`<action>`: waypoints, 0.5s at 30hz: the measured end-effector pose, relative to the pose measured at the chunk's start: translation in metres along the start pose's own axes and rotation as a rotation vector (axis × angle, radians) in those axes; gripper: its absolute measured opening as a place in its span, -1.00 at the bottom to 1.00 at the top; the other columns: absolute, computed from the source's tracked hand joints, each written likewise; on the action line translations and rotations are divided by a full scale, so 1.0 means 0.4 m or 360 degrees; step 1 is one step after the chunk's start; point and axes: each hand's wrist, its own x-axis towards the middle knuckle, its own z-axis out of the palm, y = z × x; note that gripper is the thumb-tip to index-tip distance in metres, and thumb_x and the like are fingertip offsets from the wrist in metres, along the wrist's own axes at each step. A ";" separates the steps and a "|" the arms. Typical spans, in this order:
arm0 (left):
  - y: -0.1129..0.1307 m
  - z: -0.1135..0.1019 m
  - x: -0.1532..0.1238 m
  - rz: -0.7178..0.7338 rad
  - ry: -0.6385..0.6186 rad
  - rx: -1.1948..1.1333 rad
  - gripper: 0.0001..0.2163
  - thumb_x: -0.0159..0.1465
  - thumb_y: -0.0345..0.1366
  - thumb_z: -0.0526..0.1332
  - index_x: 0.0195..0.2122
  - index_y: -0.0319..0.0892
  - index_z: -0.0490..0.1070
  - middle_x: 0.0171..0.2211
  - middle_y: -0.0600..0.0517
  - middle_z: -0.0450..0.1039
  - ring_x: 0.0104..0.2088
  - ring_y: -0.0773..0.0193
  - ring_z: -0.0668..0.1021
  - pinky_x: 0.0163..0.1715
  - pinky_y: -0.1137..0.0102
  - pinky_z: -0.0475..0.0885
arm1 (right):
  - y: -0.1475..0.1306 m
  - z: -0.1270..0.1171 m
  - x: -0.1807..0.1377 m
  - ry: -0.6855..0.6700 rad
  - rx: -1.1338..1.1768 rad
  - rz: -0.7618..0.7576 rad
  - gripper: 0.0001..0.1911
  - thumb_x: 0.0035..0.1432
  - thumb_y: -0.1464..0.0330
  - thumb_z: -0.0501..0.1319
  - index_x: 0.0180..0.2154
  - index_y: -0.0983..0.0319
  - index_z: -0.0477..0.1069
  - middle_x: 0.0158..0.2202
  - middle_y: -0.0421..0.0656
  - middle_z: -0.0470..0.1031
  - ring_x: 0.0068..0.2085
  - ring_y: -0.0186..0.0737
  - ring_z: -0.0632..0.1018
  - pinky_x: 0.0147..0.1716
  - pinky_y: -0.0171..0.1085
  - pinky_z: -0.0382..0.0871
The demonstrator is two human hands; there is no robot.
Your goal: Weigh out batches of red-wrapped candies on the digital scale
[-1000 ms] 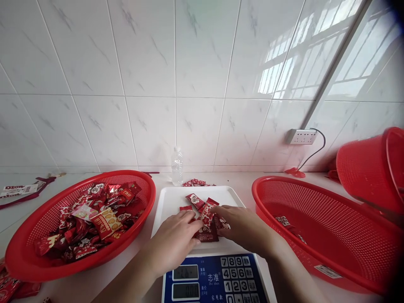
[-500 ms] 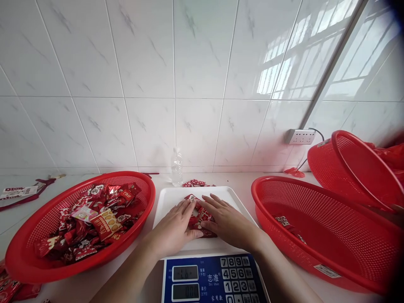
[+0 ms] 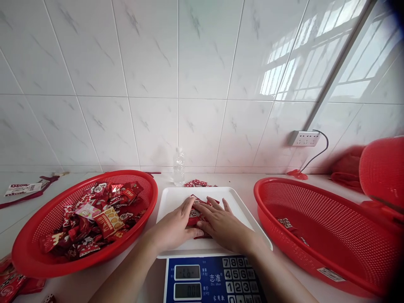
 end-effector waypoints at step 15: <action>0.015 -0.006 0.007 0.0050 -0.0169 0.0239 -0.22 0.25 0.21 -0.03 0.35 -0.19 -0.12 0.38 -0.11 -0.20 0.35 0.03 -0.09 0.28 0.10 -0.05 | 0.053 -0.036 -0.028 0.0057 0.0143 0.0079 -0.38 0.22 0.10 0.09 0.27 0.10 0.11 0.28 -0.07 0.19 0.25 0.00 0.25 0.16 -0.03 0.15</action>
